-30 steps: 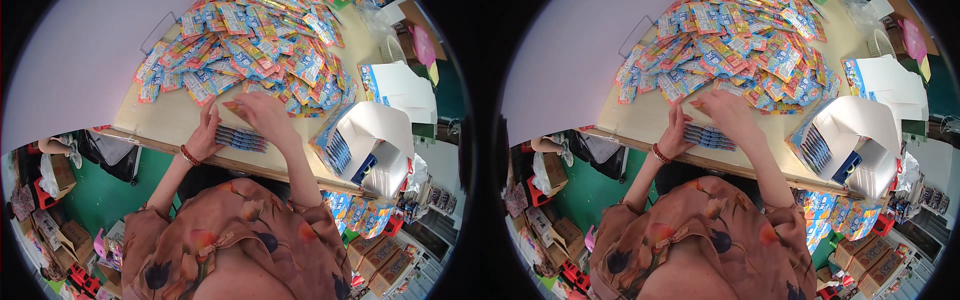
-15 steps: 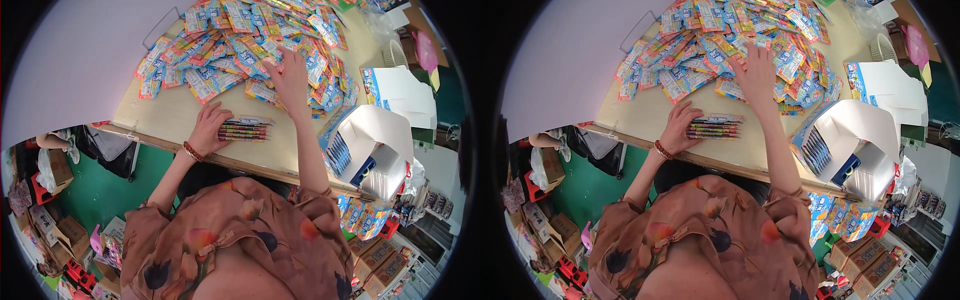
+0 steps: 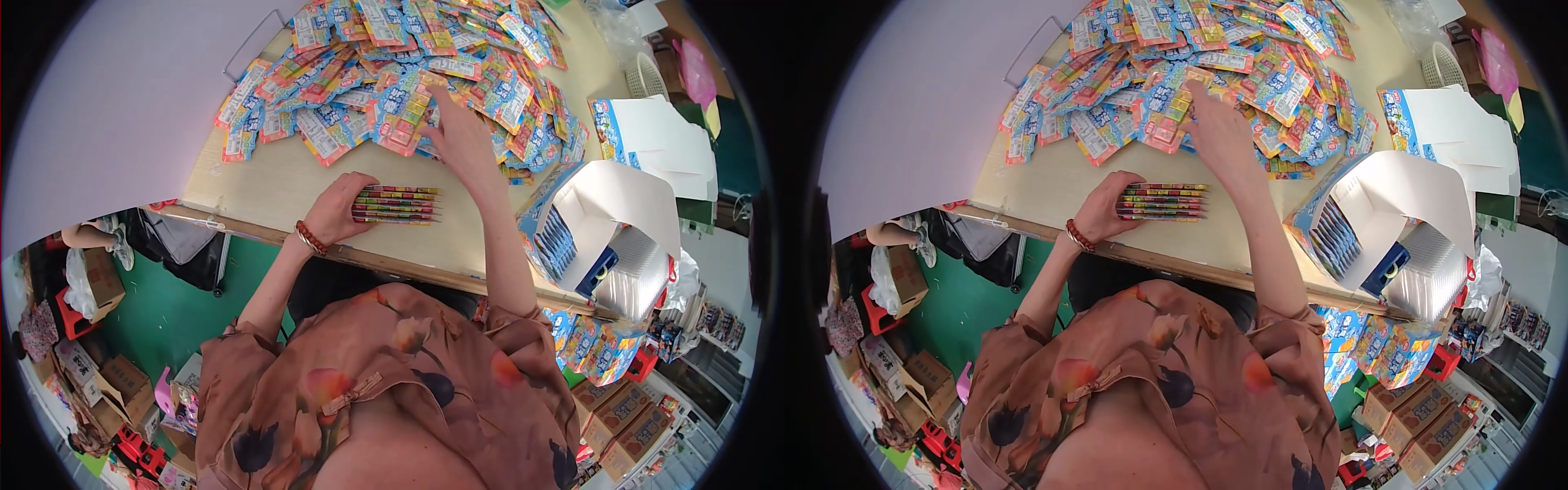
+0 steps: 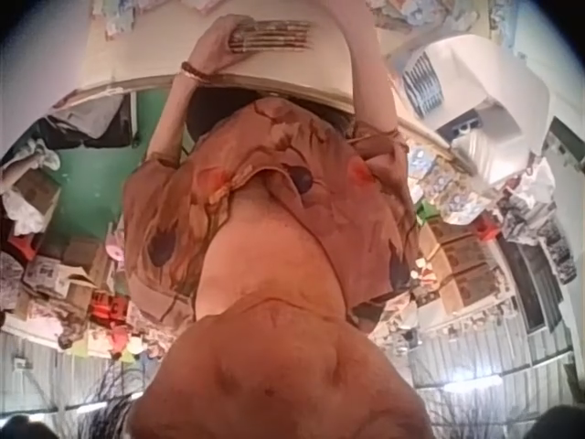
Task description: Packing small colorful product packets into cardboard display boxes.
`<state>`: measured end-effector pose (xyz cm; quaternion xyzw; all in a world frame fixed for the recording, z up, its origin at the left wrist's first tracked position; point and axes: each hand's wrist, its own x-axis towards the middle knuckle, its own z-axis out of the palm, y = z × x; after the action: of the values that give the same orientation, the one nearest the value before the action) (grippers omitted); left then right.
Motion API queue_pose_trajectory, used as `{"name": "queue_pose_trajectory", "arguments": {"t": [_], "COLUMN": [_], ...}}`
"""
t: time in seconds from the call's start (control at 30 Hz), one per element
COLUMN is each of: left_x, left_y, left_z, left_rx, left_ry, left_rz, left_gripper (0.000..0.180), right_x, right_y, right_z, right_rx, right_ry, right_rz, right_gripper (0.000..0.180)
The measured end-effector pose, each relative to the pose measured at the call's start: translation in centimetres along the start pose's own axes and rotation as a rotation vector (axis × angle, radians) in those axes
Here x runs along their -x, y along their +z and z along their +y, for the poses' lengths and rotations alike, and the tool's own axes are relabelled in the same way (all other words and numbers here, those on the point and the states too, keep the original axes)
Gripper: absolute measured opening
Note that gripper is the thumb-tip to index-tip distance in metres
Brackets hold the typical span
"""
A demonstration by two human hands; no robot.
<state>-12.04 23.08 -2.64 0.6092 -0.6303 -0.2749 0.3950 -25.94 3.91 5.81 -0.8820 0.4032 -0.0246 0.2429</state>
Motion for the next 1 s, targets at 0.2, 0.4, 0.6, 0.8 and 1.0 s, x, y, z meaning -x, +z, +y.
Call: {"name": "queue_pose_trajectory", "arguments": {"t": [0.2,0.4,0.6,0.8,1.0], "left_x": [-0.5,0.1,0.9,1.0,1.7], "left_y": [-0.1,0.0,-0.7,-0.1,0.3], "left_z": [0.0,-0.2,0.1,0.1,-0.2], "left_rx": [0.008,0.001,0.015,-0.009,0.114], "left_ry": [-0.006,-0.027,-0.034,0.03,-0.161], "left_rz": [-0.043,-0.036,-0.02,0.03,0.054], "left_gripper": [0.053,0.055,0.055,0.059,0.062], "right_x": [-3.8,-6.8,-4.8,-1.2,1.0], "right_y": [-0.4,0.2,1.4,3.0,4.6], "right_z": [0.8,1.0,1.6,3.1,2.3], "right_rx": [0.451,0.306,0.177,-0.063,-0.04], "right_ry": [-0.479,-0.434,-0.561,-0.489,-0.453], "right_rz": [0.029,-0.278,0.079,0.336,0.4], "right_gripper": [0.085,0.078,0.055,0.008,0.03]}}
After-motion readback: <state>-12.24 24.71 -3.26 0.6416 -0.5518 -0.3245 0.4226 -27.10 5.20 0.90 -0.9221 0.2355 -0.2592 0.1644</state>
